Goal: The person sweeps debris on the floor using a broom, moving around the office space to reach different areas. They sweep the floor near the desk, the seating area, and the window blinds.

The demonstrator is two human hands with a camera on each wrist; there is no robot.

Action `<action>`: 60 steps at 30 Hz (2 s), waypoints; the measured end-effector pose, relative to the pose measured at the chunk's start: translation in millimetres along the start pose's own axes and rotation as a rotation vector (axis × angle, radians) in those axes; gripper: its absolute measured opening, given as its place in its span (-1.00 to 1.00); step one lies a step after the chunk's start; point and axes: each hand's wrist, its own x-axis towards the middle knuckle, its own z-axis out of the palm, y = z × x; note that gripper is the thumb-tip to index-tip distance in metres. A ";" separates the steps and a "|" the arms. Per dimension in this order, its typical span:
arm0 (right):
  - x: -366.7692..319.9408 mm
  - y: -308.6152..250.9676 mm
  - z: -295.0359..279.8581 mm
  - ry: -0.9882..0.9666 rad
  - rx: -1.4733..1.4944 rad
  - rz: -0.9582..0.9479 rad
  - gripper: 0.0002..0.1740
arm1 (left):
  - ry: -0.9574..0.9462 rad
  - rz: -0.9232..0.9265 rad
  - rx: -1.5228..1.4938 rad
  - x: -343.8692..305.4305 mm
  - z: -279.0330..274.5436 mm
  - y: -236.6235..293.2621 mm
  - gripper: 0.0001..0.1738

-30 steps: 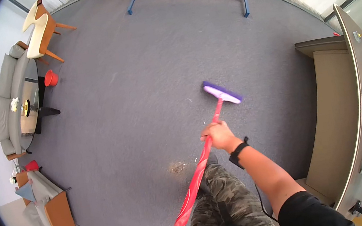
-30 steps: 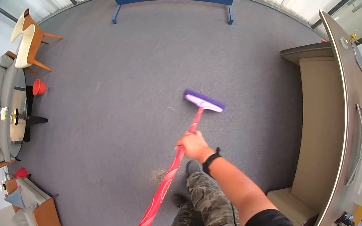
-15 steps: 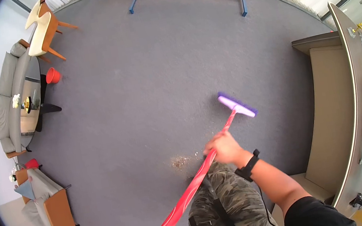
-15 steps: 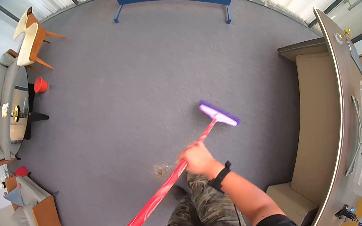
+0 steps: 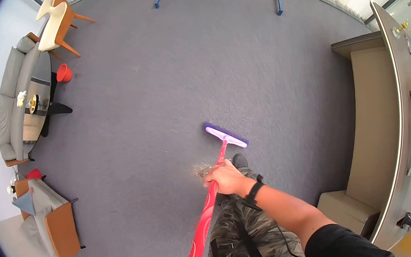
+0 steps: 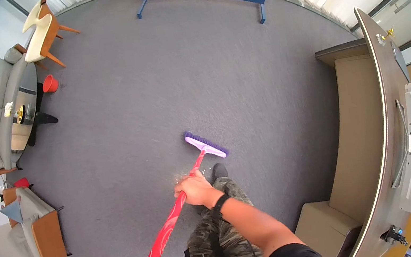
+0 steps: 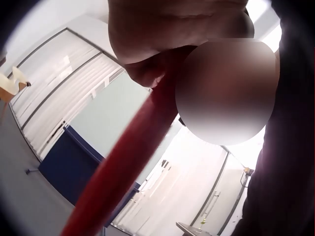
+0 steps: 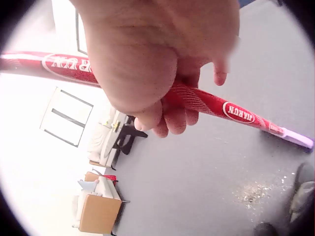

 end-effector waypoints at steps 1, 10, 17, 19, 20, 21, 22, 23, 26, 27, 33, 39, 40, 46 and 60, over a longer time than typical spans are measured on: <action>-6.1 -7.9 -4.1 0.000 -0.006 -0.007 -0.90 | -0.033 0.037 0.030 -0.7 -7.4 3.0 -0.42; -61.1 64.0 39.9 0.145 -0.179 0.337 -0.88 | -0.601 -0.366 -0.199 -72.7 11.8 -62.6 -0.69; -24.9 16.3 126.2 0.131 0.120 0.100 -0.81 | -0.492 -0.459 -0.150 -73.6 -36.1 -22.4 -0.38; -22.0 -29.3 104.2 0.064 0.126 0.033 -0.83 | -0.438 -0.436 -0.116 -68.9 -59.7 0.2 -0.33; -22.1 -47.4 97.6 0.059 0.110 -0.014 -0.86 | -0.437 -0.434 -0.115 -59.4 -69.1 13.7 -0.33; -28.2 -62.2 86.2 0.059 0.110 -0.019 -0.86 | -0.461 -0.426 -0.140 -48.9 -77.8 28.3 -0.33; -33.5 -75.9 73.6 0.099 0.116 -0.009 -0.86 | -0.485 -0.418 -0.163 -44.1 -83.2 35.3 -0.33; -38.2 -79.9 67.9 0.136 0.124 0.005 -0.87 | -0.483 -0.422 -0.160 -46.1 -83.6 35.0 -0.33; -55.7 -39.4 70.2 0.263 0.063 0.048 -0.87 | -0.421 -0.509 -0.202 -66.3 -68.0 20.1 -0.35; -59.9 -20.5 72.6 0.243 0.029 0.101 -0.87 | -0.416 -0.512 -0.204 -78.4 -54.0 7.5 -0.35; -40.8 15.6 153.8 0.176 0.158 0.015 -0.88 | -0.547 -0.525 -0.153 -102.4 -44.0 -12.5 -0.39; -19.6 -89.9 116.3 0.034 0.150 -0.112 -0.85 | -0.338 -0.527 -0.118 -75.1 -101.4 41.8 -0.34; -21.6 -100.8 102.4 0.040 0.146 -0.102 -0.85 | -0.286 -0.506 -0.145 -75.1 -105.6 49.8 -0.32; -0.3 -22.9 95.7 0.140 0.040 -0.078 -0.88 | -0.385 -0.567 -0.132 -94.4 -71.8 8.9 -0.37; -8.8 -113.7 114.8 -0.089 0.073 -0.145 -0.89 | -0.205 -0.571 -0.183 -103.6 -136.5 53.6 -0.41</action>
